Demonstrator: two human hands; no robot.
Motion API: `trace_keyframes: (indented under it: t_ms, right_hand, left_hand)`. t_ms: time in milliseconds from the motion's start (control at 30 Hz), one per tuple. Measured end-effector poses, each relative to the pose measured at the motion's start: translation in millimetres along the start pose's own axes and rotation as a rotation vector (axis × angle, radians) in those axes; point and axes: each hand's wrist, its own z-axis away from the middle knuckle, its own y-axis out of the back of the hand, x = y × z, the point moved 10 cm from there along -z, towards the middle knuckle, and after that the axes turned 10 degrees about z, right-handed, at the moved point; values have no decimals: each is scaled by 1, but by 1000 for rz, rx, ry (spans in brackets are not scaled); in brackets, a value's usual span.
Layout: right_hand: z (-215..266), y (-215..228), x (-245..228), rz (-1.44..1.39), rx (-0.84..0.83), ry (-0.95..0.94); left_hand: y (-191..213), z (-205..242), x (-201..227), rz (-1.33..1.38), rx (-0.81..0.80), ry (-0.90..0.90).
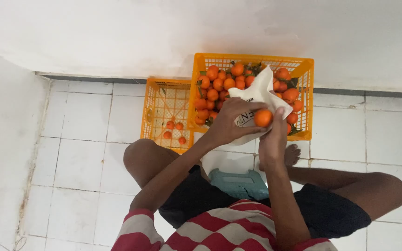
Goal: Wiping individual oranges with a cloth bag to clean them before sorting or packing.
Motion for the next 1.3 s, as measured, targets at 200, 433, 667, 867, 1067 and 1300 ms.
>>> trace_keyframes:
  t_ms: [200, 433, 667, 867, 1067, 1300]
  right_hand:
    - [2, 5, 49, -72, -59, 21]
    - [10, 1, 4, 54, 5, 77]
    - [20, -7, -3, 354, -38, 324]
    - [5, -3, -10, 393, -78, 511]
    - [15, 1, -6, 432, -27, 520]
    - [1, 10, -10, 441, -68, 566]
  left_hand:
    - [24, -4, -14, 67, 130, 94]
    - [10, -5, 11, -18, 29, 8]
    - [27, -8, -3, -28, 152, 46]
    - [14, -4, 10, 195, 110, 138]
    - [12, -2, -2, 228, 115, 166]
    - [3, -2, -11, 348, 30, 274]
